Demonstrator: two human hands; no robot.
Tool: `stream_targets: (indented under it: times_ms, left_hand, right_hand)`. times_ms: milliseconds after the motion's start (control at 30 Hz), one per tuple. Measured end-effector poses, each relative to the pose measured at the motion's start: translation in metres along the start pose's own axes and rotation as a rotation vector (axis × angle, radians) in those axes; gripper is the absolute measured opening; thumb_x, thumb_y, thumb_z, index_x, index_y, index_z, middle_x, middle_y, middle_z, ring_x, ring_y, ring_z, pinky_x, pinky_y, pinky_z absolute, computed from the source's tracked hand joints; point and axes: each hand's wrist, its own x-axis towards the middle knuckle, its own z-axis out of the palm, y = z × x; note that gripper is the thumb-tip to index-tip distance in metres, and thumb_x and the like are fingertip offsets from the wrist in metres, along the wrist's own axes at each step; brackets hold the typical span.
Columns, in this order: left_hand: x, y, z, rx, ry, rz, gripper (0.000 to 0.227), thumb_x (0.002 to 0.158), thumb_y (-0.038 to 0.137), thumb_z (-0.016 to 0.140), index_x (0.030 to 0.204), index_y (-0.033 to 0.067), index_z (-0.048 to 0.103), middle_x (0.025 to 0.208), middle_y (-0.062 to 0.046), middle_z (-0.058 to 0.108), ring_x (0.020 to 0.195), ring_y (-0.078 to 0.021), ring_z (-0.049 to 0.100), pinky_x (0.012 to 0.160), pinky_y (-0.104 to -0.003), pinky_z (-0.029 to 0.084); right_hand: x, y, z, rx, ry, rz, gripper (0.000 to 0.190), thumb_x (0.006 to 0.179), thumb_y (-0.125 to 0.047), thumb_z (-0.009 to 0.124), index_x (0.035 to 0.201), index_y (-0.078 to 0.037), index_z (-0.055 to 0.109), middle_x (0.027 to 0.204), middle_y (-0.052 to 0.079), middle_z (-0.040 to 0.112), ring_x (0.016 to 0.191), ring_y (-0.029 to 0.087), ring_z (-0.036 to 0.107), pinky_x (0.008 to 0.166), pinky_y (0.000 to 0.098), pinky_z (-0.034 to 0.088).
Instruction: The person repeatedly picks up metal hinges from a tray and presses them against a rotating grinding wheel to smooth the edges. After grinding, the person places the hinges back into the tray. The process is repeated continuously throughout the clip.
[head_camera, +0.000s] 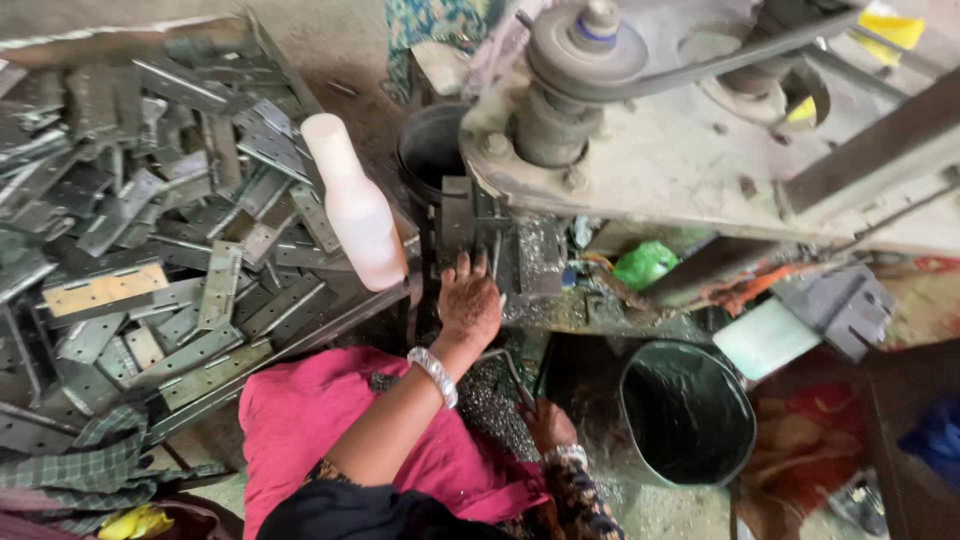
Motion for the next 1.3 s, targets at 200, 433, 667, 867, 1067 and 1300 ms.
stream_targets:
  times_ms: [200,433,667,867,1067,1300]
  left_hand:
    - [0.003,-0.002,0.009,0.088,-0.169,0.019,0.037,0.095,0.023,0.058,0.124,0.0033,0.07,0.16,-0.011,0.041,0.151,-0.032,0.03,0.113,-0.047,0.031]
    - [0.01,0.002,0.01,0.158,0.087,0.061,0.049,0.091,0.022,0.06,0.131,-0.0054,0.066,0.154,-0.023,0.046,0.146,-0.0355,0.034,0.106,-0.045,0.035]
    - [0.03,-0.005,0.012,0.202,-0.186,0.034,0.037,0.099,0.02,0.053,0.131,0.0043,0.066,0.162,-0.015,0.041,0.157,-0.0321,0.025,0.116,-0.046,0.03]
    - [0.044,-0.001,0.035,0.141,0.015,0.015,0.047,0.095,0.023,0.054,0.136,0.0009,0.062,0.158,-0.015,0.04,0.151,-0.0321,0.025,0.11,-0.049,0.031]
    - [0.066,-0.022,0.039,0.207,-0.123,0.011,0.035,0.106,0.018,0.049,0.133,0.0068,0.069,0.156,-0.012,0.053,0.158,-0.0307,0.029,0.119,-0.047,0.031]
    - [0.09,-0.036,0.051,0.086,-0.008,-0.004,0.039,0.098,0.019,0.049,0.132,0.0066,0.064,0.156,-0.009,0.047,0.152,-0.0282,0.03,0.114,-0.049,0.029]
  right_hand:
    - [0.016,-0.009,-0.032,-0.197,-0.114,0.121,0.055,0.097,-0.062,0.056,0.11,-0.01,0.064,0.095,0.02,0.076,0.086,0.038,0.076,0.074,0.0503,0.061]
    - [-0.007,-0.018,-0.019,-0.002,0.014,0.079,0.048,0.092,-0.056,0.061,0.107,-0.011,0.07,0.091,0.022,0.075,0.084,0.041,0.074,0.072,0.0542,0.059]
    - [0.01,-0.003,-0.024,-0.133,-0.003,0.088,0.045,0.092,-0.055,0.063,0.101,-0.012,0.074,0.09,0.02,0.075,0.086,0.038,0.074,0.076,0.0525,0.06]
    - [-0.004,-0.005,-0.01,0.035,0.015,0.048,0.048,0.091,-0.055,0.062,0.107,-0.011,0.071,0.087,0.018,0.076,0.079,0.039,0.074,0.069,0.0513,0.058]
    - [0.005,-0.015,-0.035,-0.133,-0.108,0.194,0.05,0.094,-0.06,0.062,0.103,-0.013,0.073,0.084,0.014,0.076,0.075,0.031,0.075,0.07,0.0462,0.061]
    - [-0.008,-0.038,-0.027,0.024,-0.106,0.196,0.048,0.094,-0.06,0.06,0.104,-0.015,0.072,0.086,0.016,0.076,0.08,0.033,0.076,0.078,0.0491,0.059]
